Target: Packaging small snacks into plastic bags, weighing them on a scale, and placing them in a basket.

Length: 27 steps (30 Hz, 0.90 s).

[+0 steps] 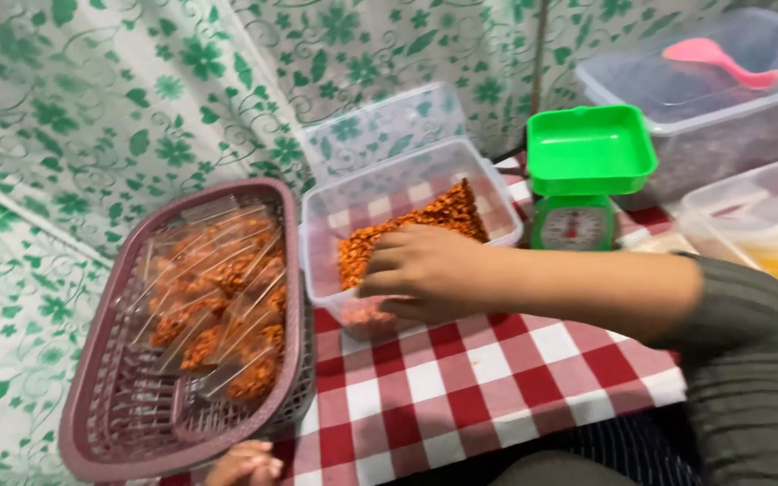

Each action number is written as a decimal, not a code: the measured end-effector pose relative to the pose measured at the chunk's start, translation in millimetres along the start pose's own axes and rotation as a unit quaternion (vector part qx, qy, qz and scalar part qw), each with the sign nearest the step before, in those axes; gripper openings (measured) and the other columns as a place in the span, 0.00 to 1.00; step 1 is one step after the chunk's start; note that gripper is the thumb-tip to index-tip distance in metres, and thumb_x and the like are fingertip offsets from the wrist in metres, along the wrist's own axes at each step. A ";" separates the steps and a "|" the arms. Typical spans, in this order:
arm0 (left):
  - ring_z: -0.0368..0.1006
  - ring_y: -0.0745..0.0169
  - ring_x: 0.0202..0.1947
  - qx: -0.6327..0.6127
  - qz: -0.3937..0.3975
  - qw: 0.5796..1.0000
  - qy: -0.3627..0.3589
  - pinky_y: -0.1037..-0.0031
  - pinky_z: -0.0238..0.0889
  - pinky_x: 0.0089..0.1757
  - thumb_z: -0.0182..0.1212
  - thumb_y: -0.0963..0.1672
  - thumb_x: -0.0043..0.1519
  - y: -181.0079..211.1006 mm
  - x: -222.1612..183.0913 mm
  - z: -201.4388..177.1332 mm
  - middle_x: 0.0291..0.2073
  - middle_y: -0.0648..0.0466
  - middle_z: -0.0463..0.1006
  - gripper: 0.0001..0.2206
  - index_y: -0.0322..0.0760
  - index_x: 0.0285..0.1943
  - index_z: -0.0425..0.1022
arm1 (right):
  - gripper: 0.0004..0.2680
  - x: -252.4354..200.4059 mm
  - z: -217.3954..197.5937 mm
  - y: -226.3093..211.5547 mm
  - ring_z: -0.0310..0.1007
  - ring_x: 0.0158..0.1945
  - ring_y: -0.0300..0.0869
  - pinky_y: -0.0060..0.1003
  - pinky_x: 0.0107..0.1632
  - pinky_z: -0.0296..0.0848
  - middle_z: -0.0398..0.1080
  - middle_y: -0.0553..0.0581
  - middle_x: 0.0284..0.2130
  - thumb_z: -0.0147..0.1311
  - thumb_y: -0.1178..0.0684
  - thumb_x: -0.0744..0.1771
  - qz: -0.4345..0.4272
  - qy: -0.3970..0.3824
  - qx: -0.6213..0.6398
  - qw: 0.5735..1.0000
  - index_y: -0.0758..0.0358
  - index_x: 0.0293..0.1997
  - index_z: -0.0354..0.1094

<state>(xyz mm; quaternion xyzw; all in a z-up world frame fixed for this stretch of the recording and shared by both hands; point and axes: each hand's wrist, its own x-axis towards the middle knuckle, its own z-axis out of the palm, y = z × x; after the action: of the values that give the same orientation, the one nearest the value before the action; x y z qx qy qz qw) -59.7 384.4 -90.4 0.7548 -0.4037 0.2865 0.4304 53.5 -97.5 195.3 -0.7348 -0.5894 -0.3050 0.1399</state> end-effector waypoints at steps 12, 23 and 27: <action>0.81 0.66 0.24 -0.035 -0.093 0.994 -0.037 0.76 0.71 0.30 0.66 0.49 0.59 142.0 229.6 199.3 0.24 0.56 0.84 0.10 0.40 0.34 0.82 | 0.32 -336.7 -43.1 -14.9 0.64 0.66 0.57 0.49 0.65 0.64 0.65 0.65 0.63 0.66 0.37 0.60 0.522 -0.073 -0.059 0.848 0.53 0.71 0.58; 0.81 0.64 0.28 -0.099 -0.028 0.981 -0.162 0.75 0.73 0.32 0.67 0.44 0.62 146.8 271.0 252.6 0.30 0.55 0.83 0.06 0.38 0.41 0.79 | 0.21 -428.2 33.1 -10.6 0.68 0.64 0.59 0.48 0.61 0.71 0.64 0.69 0.63 0.59 0.48 0.63 0.618 -0.226 -0.066 0.750 0.54 0.63 0.62; 0.81 0.65 0.29 -0.089 -0.052 0.978 -0.181 0.73 0.73 0.34 0.67 0.45 0.62 142.6 269.7 253.4 0.30 0.56 0.84 0.06 0.39 0.41 0.80 | 0.21 -412.6 19.3 -11.9 0.67 0.67 0.55 0.46 0.62 0.71 0.67 0.64 0.63 0.52 0.46 0.66 0.660 -0.171 -0.020 0.731 0.55 0.67 0.63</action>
<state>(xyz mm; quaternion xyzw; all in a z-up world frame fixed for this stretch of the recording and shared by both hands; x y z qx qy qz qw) -22.7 19.9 61.8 0.7726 -0.4588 0.0851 0.4305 -1.5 -405.6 -74.4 -0.9814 0.0363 -0.0170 0.1877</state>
